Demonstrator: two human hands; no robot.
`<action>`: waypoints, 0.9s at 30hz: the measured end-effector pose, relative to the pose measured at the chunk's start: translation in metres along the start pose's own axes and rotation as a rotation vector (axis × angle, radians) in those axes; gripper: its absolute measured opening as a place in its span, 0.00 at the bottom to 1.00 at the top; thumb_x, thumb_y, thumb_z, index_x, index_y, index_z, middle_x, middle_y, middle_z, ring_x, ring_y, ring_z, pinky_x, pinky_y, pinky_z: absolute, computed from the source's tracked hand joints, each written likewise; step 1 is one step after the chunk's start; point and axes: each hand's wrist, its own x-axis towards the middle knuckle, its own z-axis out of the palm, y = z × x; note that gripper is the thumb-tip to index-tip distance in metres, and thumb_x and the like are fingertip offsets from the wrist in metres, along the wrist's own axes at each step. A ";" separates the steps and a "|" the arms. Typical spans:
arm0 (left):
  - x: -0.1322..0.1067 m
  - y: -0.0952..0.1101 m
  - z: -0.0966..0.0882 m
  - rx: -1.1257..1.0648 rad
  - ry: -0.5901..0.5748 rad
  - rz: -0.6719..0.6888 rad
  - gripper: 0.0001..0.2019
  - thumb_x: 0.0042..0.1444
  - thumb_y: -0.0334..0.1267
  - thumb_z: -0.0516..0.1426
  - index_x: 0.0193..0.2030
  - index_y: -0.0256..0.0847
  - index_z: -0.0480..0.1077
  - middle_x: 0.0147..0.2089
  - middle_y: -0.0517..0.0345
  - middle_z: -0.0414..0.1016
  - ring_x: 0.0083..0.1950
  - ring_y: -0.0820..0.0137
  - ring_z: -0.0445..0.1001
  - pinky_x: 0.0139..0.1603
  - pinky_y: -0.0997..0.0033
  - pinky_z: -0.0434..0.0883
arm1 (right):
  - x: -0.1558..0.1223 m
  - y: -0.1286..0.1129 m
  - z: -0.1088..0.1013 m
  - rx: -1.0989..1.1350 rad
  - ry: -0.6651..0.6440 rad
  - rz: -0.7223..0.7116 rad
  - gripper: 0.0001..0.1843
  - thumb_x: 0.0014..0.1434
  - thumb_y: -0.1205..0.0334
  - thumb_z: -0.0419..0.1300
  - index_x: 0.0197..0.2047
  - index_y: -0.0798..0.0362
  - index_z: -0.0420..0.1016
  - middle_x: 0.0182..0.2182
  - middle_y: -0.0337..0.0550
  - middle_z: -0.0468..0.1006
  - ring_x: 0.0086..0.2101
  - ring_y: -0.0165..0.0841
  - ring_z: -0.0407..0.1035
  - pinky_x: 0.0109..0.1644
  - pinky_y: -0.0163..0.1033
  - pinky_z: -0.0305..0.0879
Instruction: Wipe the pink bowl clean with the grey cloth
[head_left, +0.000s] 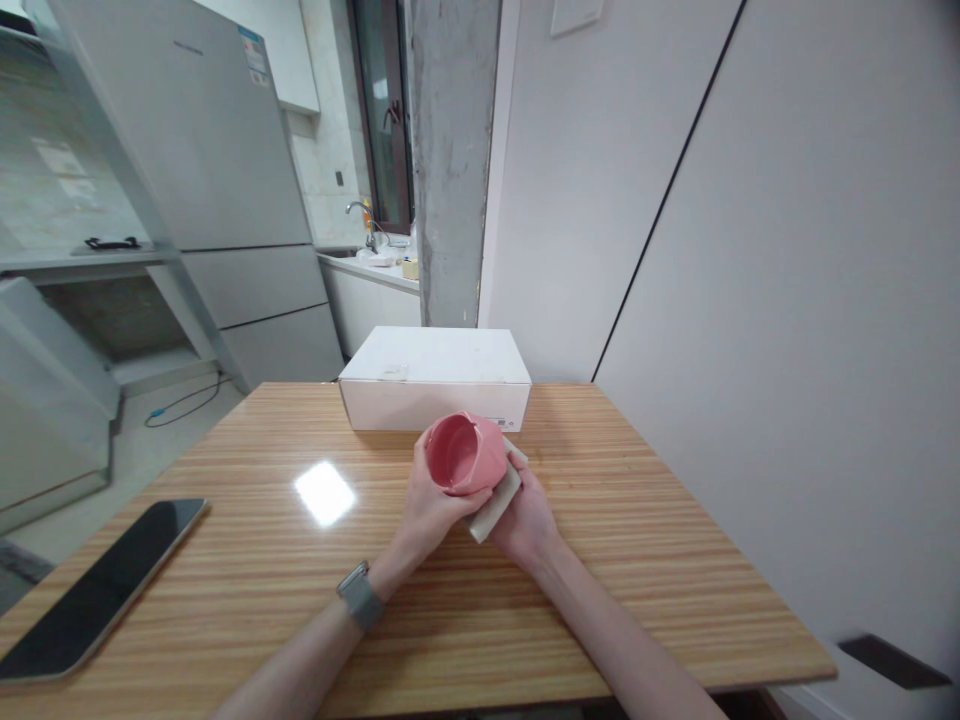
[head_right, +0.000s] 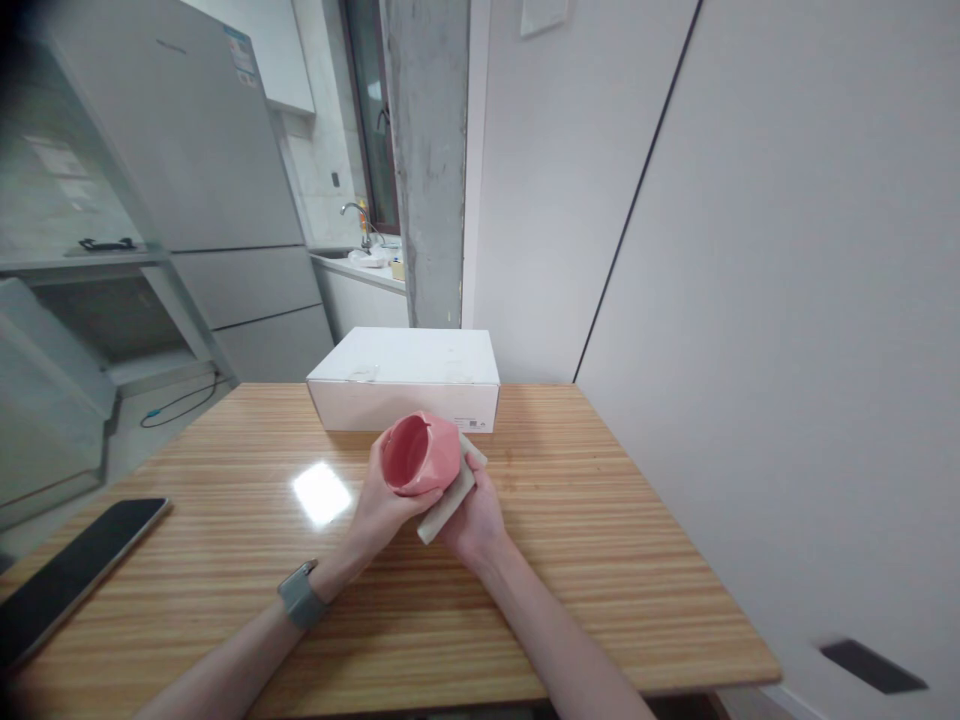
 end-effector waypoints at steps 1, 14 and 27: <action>0.002 -0.001 -0.002 0.021 0.020 0.003 0.48 0.34 0.37 0.70 0.62 0.45 0.51 0.61 0.49 0.60 0.62 0.58 0.61 0.63 0.55 0.59 | -0.002 -0.002 -0.001 -0.017 0.020 0.014 0.21 0.62 0.51 0.46 0.49 0.52 0.72 0.42 0.42 0.80 0.47 0.37 0.72 0.54 0.45 0.65; 0.011 -0.011 -0.005 -0.015 0.062 -0.145 0.46 0.33 0.40 0.70 0.59 0.42 0.52 0.59 0.45 0.63 0.60 0.56 0.65 0.59 0.54 0.63 | -0.083 -0.082 -0.067 -0.144 0.185 0.357 0.28 0.61 0.45 0.49 0.52 0.60 0.70 0.44 0.53 0.79 0.46 0.42 0.73 0.57 0.50 0.60; -0.001 -0.013 0.021 -0.061 -0.152 -0.026 0.45 0.34 0.37 0.69 0.59 0.42 0.54 0.60 0.45 0.63 0.60 0.58 0.64 0.61 0.53 0.61 | -0.125 -0.129 -0.123 -1.260 0.512 -0.188 0.25 0.50 0.53 0.59 0.50 0.54 0.69 0.50 0.54 0.74 0.50 0.46 0.68 0.58 0.50 0.58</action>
